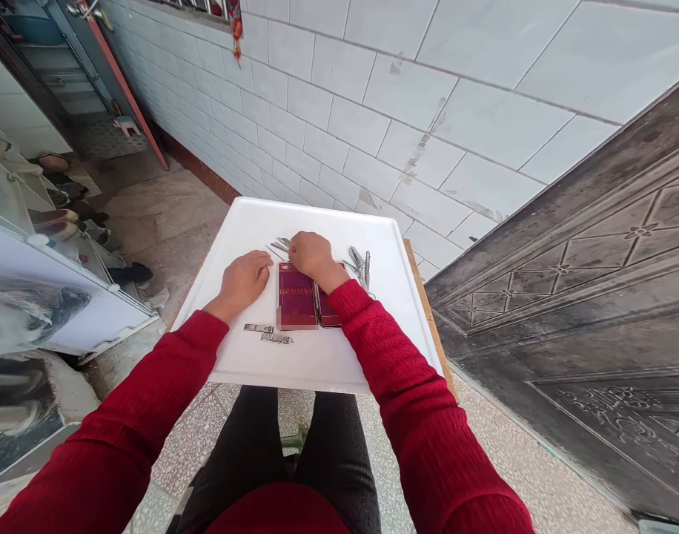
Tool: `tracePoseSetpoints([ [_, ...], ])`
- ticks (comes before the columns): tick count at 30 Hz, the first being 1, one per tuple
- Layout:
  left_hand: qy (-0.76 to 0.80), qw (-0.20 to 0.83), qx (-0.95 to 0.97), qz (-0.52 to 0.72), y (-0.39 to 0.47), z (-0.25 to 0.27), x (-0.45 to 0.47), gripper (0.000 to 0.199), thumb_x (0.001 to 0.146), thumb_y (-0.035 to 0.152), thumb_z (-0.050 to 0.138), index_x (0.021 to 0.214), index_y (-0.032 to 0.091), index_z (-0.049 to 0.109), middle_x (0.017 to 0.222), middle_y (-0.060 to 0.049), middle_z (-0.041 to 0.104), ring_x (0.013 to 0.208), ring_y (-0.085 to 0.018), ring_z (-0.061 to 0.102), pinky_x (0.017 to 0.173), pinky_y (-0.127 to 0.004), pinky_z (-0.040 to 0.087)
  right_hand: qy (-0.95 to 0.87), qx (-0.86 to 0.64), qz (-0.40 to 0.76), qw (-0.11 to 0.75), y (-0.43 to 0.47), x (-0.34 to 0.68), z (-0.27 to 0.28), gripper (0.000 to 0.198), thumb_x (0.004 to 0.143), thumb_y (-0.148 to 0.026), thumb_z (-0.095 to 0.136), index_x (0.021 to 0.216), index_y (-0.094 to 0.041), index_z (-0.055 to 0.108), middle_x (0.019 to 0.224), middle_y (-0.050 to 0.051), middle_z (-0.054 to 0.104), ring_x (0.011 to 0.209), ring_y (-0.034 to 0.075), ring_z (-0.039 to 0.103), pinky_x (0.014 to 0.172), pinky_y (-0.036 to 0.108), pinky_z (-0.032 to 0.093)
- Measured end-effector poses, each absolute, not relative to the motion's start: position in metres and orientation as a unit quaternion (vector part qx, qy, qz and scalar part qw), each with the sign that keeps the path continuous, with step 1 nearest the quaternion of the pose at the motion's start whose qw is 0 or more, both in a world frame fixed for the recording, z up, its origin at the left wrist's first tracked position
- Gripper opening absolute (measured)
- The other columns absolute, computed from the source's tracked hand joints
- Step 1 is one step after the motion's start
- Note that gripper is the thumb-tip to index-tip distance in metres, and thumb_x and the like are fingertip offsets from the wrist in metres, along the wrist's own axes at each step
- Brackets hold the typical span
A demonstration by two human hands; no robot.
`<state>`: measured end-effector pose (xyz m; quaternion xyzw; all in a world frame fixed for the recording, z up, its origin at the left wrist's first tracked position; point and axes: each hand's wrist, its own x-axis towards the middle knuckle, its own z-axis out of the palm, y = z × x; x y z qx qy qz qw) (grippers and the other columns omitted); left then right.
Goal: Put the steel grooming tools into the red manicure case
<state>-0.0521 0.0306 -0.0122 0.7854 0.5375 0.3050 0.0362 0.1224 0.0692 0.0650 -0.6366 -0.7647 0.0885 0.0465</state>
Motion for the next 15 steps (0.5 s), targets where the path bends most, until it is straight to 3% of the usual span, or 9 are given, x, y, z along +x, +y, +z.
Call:
tracePoseSetpoints([
  [5, 0.526, 0.036, 0.789, 0.316, 0.033, -0.016, -0.054, 0.032, 0.093, 0.014, 0.049, 0.102, 0.022, 0.079, 0.12, -0.006, 0.078, 0.108, -0.026, 0.073, 0.096, -0.043, 0.06, -0.767, -0.634, 0.083, 0.051, 0.08, 0.119, 0.061, 0.019, 0.092, -0.015, 0.064, 0.096, -0.022, 0.082, 0.103, 0.007, 0.081, 0.096, 0.024, 0.072, 0.078, 0.028, 0.052],
  [11, 0.497, 0.041, 0.812, 0.304, 0.032, -0.012, -0.054, 0.042, 0.092, 0.01, 0.046, 0.12, 0.022, 0.075, 0.119, -0.007, 0.076, 0.107, -0.026, 0.071, 0.094, -0.044, 0.058, -0.752, -0.652, 0.075, 0.058, 0.088, 0.126, 0.053, 0.023, 0.093, -0.014, 0.062, 0.101, -0.022, 0.082, 0.108, 0.008, 0.081, 0.098, 0.023, 0.072, 0.079, 0.027, 0.051],
  [15, 0.457, 0.045, 0.839, 0.293, 0.034, -0.011, -0.055, 0.046, 0.09, 0.005, 0.043, 0.119, 0.021, 0.076, 0.116, -0.008, 0.076, 0.113, -0.026, 0.068, 0.098, -0.044, 0.056, -0.748, -0.656, 0.073, 0.068, 0.087, 0.129, 0.045, 0.029, 0.094, -0.014, 0.057, 0.105, -0.024, 0.082, 0.108, 0.007, 0.081, 0.097, 0.022, 0.072, 0.079, 0.027, 0.05],
])
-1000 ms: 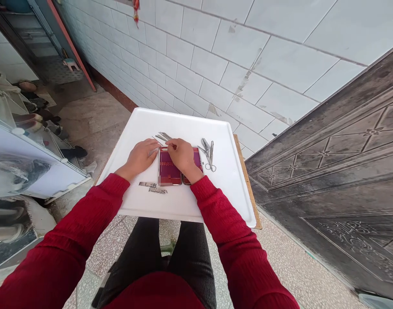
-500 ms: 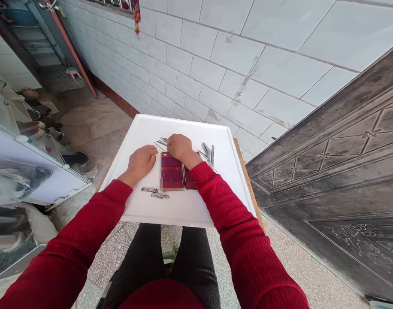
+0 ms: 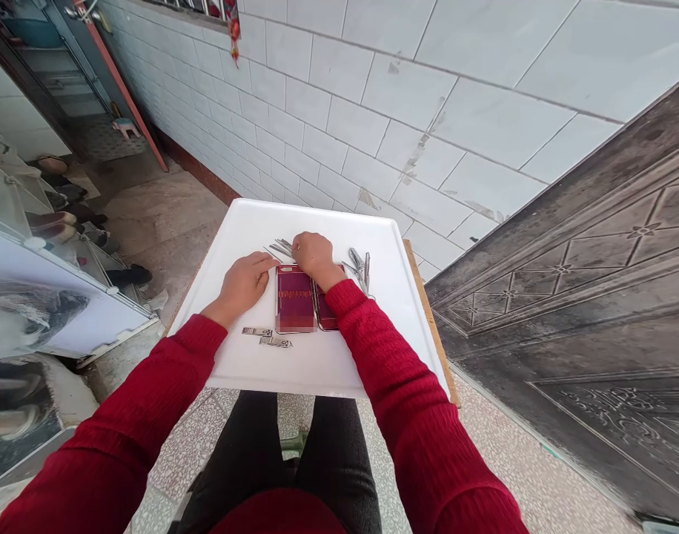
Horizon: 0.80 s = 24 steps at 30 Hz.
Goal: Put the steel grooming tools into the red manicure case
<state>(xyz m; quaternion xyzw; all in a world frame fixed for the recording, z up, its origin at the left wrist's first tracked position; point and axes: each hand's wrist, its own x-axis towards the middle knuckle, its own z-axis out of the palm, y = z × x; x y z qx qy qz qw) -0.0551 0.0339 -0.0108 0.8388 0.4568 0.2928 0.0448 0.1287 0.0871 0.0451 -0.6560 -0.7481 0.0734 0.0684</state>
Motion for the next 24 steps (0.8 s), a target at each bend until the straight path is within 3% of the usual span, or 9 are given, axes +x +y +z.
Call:
tracePoseSetpoints([
  [8, 0.456, 0.044, 0.839, 0.294, 0.034, -0.012, -0.055, 0.046, 0.089, 0.004, 0.043, 0.117, 0.021, 0.076, 0.116, -0.007, 0.076, 0.111, -0.026, 0.068, 0.096, -0.045, 0.056, -0.762, -0.638, 0.061, 0.093, 0.087, 0.126, 0.049, 0.028, 0.093, -0.013, 0.056, 0.102, -0.022, 0.081, 0.107, 0.007, 0.081, 0.095, 0.022, 0.07, 0.075, 0.027, 0.048],
  [24, 0.457, 0.053, 0.838, 0.293, 0.034, -0.012, -0.054, 0.047, 0.089, 0.004, 0.044, 0.119, 0.022, 0.076, 0.113, -0.007, 0.076, 0.111, -0.027, 0.067, 0.097, -0.046, 0.055, -0.762, -0.645, 0.033, 0.038, 0.093, 0.129, 0.041, 0.027, 0.093, -0.014, 0.057, 0.104, -0.019, 0.081, 0.107, 0.01, 0.08, 0.1, 0.027, 0.073, 0.078, 0.031, 0.052],
])
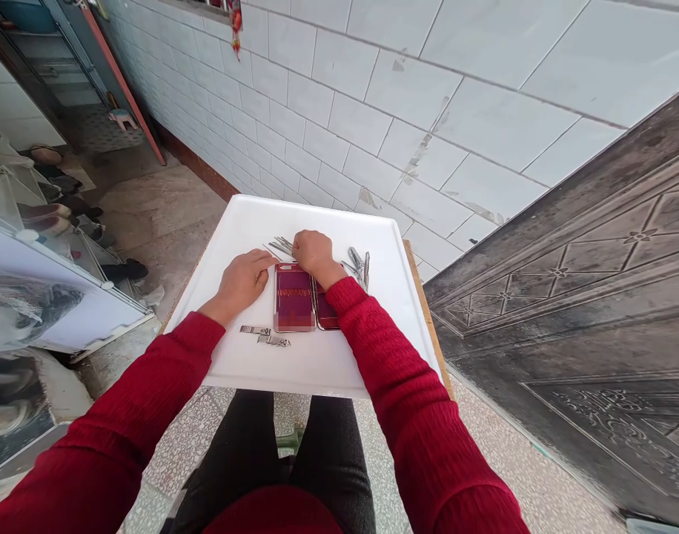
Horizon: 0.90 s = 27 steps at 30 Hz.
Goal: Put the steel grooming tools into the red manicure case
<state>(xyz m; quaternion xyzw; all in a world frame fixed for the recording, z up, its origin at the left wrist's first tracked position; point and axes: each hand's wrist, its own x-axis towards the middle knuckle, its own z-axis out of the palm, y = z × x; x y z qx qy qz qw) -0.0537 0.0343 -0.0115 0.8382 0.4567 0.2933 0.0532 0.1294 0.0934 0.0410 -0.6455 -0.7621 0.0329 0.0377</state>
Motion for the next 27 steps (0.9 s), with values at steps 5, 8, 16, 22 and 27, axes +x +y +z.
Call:
tracePoseSetpoints([
  [5, 0.456, 0.062, 0.837, 0.295, 0.0329, -0.0095, -0.0536, 0.049, 0.089, 0.004, 0.044, 0.12, 0.023, 0.076, 0.113, -0.007, 0.075, 0.111, -0.027, 0.067, 0.098, -0.047, 0.055, -0.765, -0.642, 0.04, 0.025, 0.0942, 0.1295, 0.0402, 0.026, 0.094, -0.015, 0.057, 0.106, -0.018, 0.08, 0.109, 0.012, 0.08, 0.1, 0.027, 0.072, 0.079, 0.031, 0.052],
  [8, 0.458, 0.063, 0.836, 0.297, 0.0322, -0.0086, -0.0535, 0.049, 0.089, 0.004, 0.045, 0.12, 0.024, 0.076, 0.113, -0.007, 0.075, 0.112, -0.027, 0.067, 0.099, -0.047, 0.055, -0.767, -0.639, 0.049, 0.032, 0.0926, 0.131, 0.0399, 0.026, 0.096, -0.016, 0.055, 0.106, -0.019, 0.079, 0.11, 0.011, 0.08, 0.1, 0.025, 0.072, 0.079, 0.03, 0.052],
  [16, 0.462, 0.063, 0.835, 0.292, 0.0319, -0.0085, -0.0531, 0.047, 0.09, 0.005, 0.043, 0.118, 0.023, 0.076, 0.114, -0.007, 0.075, 0.111, -0.027, 0.067, 0.099, -0.047, 0.055, -0.768, -0.634, 0.082, 0.035, 0.0901, 0.1315, 0.0445, 0.025, 0.096, -0.017, 0.055, 0.106, -0.019, 0.078, 0.111, 0.009, 0.08, 0.099, 0.024, 0.071, 0.077, 0.029, 0.05],
  [22, 0.463, 0.058, 0.836, 0.29, 0.0325, -0.0094, -0.0527, 0.046, 0.089, 0.004, 0.043, 0.117, 0.021, 0.076, 0.113, -0.008, 0.075, 0.112, -0.028, 0.067, 0.098, -0.047, 0.055, -0.757, -0.648, 0.082, 0.034, 0.0902, 0.1335, 0.0473, 0.023, 0.094, -0.017, 0.058, 0.101, -0.019, 0.079, 0.108, 0.009, 0.08, 0.097, 0.024, 0.071, 0.077, 0.029, 0.05],
  [27, 0.461, 0.056, 0.837, 0.29, 0.0327, -0.0098, -0.0528, 0.047, 0.089, 0.004, 0.044, 0.117, 0.023, 0.076, 0.112, -0.007, 0.076, 0.112, -0.027, 0.068, 0.098, -0.046, 0.055, -0.758, -0.645, 0.055, 0.073, 0.0978, 0.1356, 0.0425, 0.027, 0.093, -0.013, 0.054, 0.1, -0.019, 0.079, 0.107, 0.01, 0.08, 0.095, 0.024, 0.071, 0.076, 0.029, 0.05],
])
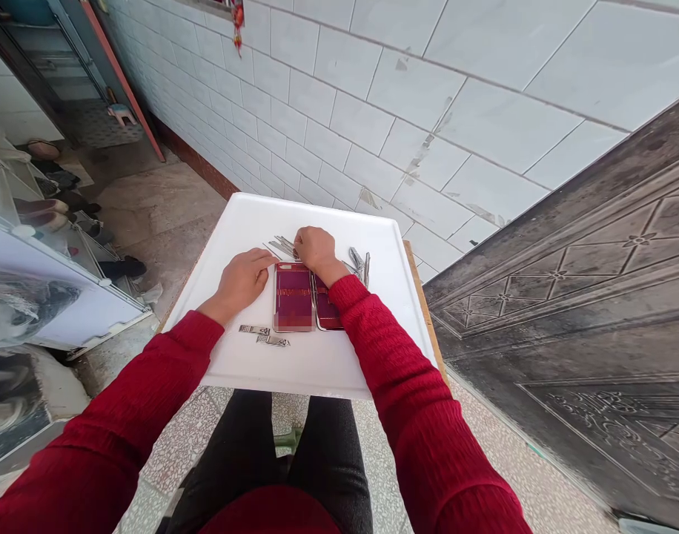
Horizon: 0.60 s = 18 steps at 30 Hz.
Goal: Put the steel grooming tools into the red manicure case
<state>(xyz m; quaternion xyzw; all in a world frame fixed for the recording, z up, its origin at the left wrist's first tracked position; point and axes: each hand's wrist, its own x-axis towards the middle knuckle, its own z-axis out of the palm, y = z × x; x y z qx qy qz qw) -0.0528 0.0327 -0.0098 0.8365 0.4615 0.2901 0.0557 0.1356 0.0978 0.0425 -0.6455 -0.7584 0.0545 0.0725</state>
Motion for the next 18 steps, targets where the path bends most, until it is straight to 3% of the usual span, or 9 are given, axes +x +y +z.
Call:
tracePoseSetpoints([
  [18, 0.461, 0.048, 0.836, 0.296, 0.034, -0.013, -0.053, 0.045, 0.089, 0.003, 0.045, 0.117, 0.021, 0.076, 0.114, -0.007, 0.076, 0.112, -0.027, 0.068, 0.097, -0.047, 0.056, -0.771, -0.632, 0.055, 0.05, 0.109, 0.128, 0.047, 0.023, 0.09, -0.013, 0.059, 0.098, -0.018, 0.08, 0.104, 0.011, 0.08, 0.094, 0.025, 0.071, 0.078, 0.03, 0.052],
])
